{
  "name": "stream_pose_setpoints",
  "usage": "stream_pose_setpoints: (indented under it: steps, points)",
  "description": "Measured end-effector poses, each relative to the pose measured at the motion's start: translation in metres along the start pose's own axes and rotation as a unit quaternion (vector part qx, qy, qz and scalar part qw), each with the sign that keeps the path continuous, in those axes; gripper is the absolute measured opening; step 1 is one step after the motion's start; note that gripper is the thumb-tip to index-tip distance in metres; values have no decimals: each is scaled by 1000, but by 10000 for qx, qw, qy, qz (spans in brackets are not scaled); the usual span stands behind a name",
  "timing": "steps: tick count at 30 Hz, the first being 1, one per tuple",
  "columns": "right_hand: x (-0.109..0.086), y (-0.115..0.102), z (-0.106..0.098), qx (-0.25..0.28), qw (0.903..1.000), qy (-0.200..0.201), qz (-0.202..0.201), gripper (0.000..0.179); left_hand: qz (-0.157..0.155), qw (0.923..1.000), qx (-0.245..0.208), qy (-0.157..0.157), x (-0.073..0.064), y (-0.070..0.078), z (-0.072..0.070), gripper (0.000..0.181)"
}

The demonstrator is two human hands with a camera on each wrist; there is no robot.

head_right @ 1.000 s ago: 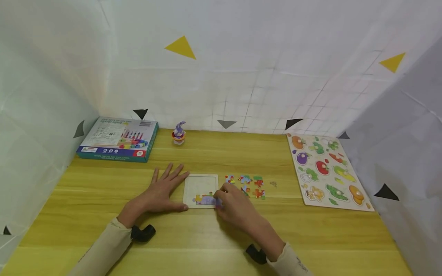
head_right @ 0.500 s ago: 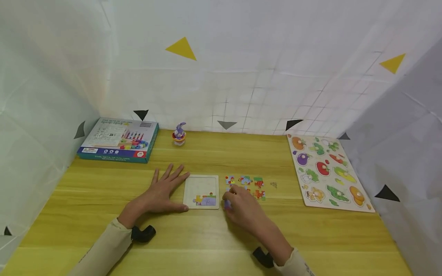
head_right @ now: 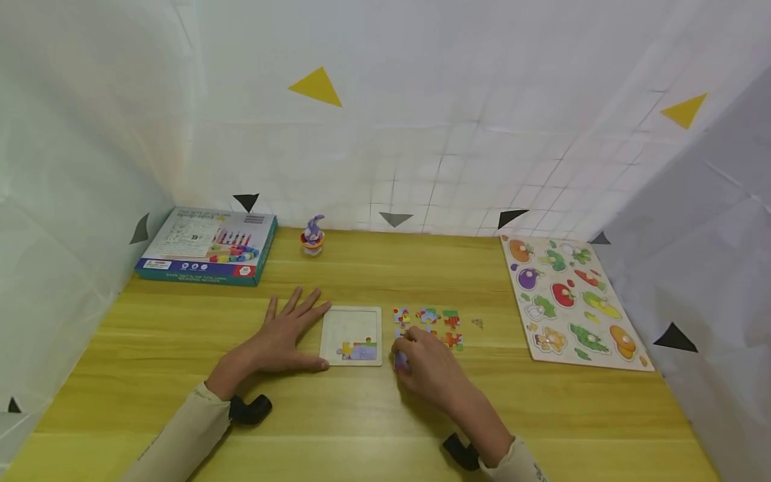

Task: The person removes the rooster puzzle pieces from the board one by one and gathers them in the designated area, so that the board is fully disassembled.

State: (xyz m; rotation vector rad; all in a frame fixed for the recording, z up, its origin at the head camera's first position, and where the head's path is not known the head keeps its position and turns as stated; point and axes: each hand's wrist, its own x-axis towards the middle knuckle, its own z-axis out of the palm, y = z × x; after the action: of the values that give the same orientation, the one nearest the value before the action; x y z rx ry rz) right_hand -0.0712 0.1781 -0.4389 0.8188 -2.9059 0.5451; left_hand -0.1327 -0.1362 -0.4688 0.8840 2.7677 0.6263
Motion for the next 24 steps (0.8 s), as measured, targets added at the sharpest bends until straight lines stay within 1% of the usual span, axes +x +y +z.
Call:
stream_pose_setpoints:
  steps: [3,8,14,24]
  points:
    - [1,1,0,17,10000,-31,22,24,14,10000,11,69,1,-1,0,109]
    - [-1,2,1,14,9999,-113,50,22,18,10000,-72,54,0,0,1,109]
    - [-3,2,3,107,9999,-35,-9,23,67,9999,-4,139,-1,0,3,108]
    - [-3,3,1,145,9999,-6,3,23,27,10000,5,23,0,1,2,109]
